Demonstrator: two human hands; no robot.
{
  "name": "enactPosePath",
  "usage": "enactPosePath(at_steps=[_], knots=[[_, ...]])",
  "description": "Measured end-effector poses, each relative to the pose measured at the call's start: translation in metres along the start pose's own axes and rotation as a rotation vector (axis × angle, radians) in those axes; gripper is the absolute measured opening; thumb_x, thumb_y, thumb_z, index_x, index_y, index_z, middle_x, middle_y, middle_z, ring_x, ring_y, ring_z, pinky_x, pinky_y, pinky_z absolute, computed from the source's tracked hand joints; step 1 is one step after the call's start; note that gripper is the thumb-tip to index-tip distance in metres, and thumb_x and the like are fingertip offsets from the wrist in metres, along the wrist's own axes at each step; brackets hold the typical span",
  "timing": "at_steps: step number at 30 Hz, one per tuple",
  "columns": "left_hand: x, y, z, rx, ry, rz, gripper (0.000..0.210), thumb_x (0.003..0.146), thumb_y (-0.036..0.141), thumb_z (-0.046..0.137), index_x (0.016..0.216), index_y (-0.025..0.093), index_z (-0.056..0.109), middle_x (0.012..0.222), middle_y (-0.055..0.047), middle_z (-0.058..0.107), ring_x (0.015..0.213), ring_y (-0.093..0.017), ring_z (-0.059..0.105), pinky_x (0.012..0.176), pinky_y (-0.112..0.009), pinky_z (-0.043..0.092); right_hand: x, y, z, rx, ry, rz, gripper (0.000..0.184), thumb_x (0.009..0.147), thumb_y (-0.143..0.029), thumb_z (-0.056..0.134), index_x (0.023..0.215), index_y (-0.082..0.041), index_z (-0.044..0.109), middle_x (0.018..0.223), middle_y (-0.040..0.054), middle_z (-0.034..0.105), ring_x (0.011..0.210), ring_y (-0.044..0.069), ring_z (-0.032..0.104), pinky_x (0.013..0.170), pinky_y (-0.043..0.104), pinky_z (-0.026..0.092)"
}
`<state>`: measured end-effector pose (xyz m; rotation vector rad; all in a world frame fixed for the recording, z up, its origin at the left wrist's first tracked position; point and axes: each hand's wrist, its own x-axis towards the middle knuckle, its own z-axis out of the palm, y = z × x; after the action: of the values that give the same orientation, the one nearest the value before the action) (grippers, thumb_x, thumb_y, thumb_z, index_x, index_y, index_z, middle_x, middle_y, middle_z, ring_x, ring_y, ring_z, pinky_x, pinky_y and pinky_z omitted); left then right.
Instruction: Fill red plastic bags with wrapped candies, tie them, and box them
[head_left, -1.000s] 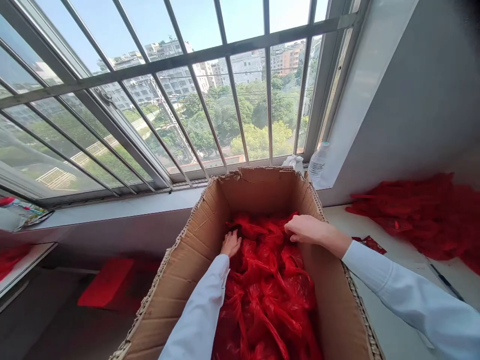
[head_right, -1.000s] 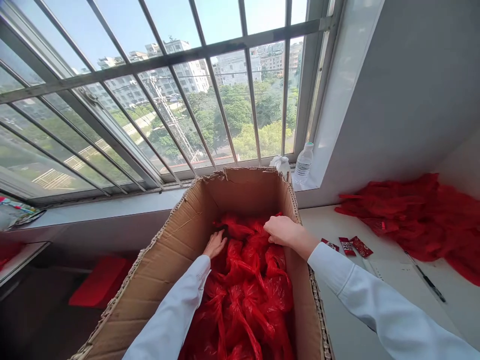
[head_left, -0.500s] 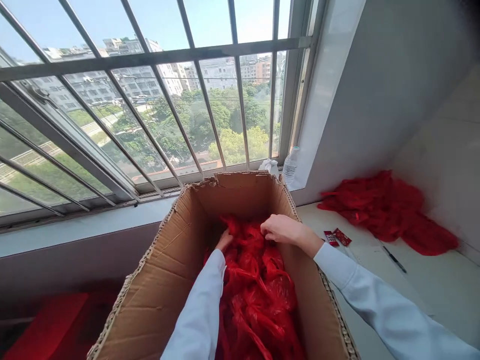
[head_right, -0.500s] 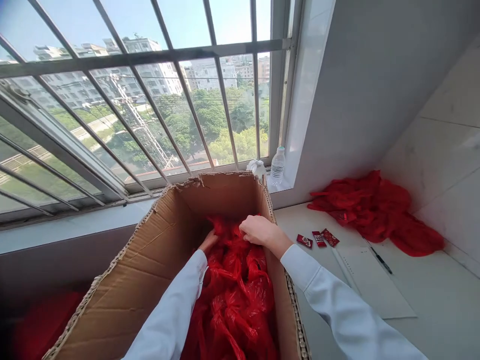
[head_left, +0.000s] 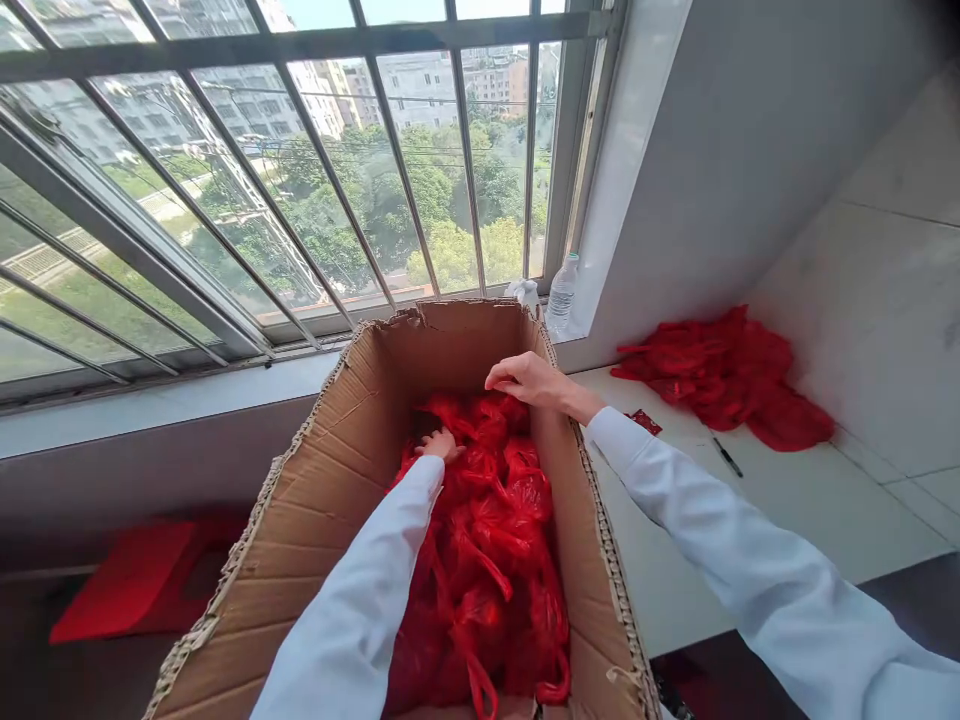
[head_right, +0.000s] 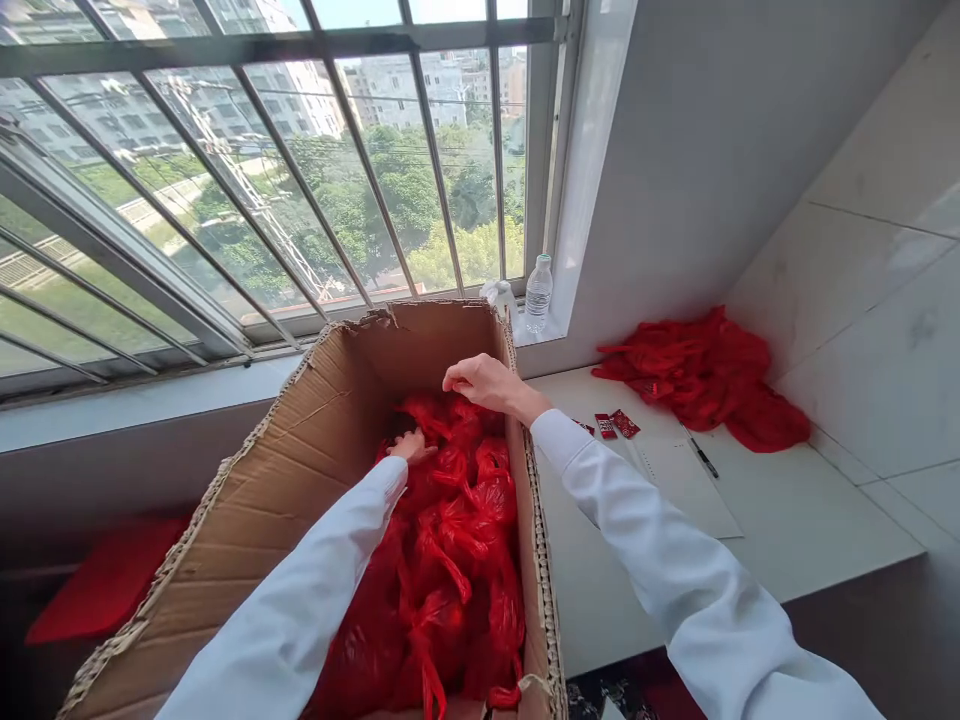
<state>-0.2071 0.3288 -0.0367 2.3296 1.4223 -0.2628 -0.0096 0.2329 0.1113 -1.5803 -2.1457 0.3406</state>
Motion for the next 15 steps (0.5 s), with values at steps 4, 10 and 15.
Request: enactPosePath(at_steps=[4, 10, 15], knots=[[-0.044, 0.039, -0.005, 0.114, -0.065, 0.292, 0.034, 0.090, 0.034, 0.054, 0.119, 0.016, 0.052, 0.120, -0.009, 0.055, 0.103, -0.022, 0.057, 0.087, -0.044, 0.049, -0.056, -0.021, -0.024, 0.428, 0.342, -0.040, 0.018, 0.089, -0.024, 0.051, 0.095, -0.018, 0.066, 0.094, 0.0017, 0.069, 0.085, 0.012, 0.063, 0.077, 0.022, 0.047], [-0.134, 0.085, 0.041, 0.272, -0.259, 0.646, 0.056, 0.073, 0.030, 0.070, 0.125, 0.027, 0.051, 0.131, -0.013, 0.050, 0.123, -0.033, 0.045, 0.099, -0.057, 0.037, -0.149, -0.022, -0.017, 0.502, 0.366, 0.119, 0.016, 0.086, -0.028, 0.056, 0.090, -0.021, 0.070, 0.084, 0.0009, 0.071, 0.079, 0.014, 0.065, 0.074, 0.025, 0.048], [-0.146, 0.071, 0.015, 0.370, -0.279, 0.682, 0.062, 0.067, 0.010, 0.067, 0.125, 0.029, 0.054, 0.142, -0.016, 0.041, 0.130, -0.039, 0.037, 0.096, -0.066, 0.034, -0.205, 0.026, -0.013, 0.553, 0.423, 0.296, 0.020, 0.085, -0.033, 0.055, 0.092, -0.022, 0.070, 0.086, 0.0027, 0.071, 0.082, 0.016, 0.065, 0.077, 0.028, 0.050]])
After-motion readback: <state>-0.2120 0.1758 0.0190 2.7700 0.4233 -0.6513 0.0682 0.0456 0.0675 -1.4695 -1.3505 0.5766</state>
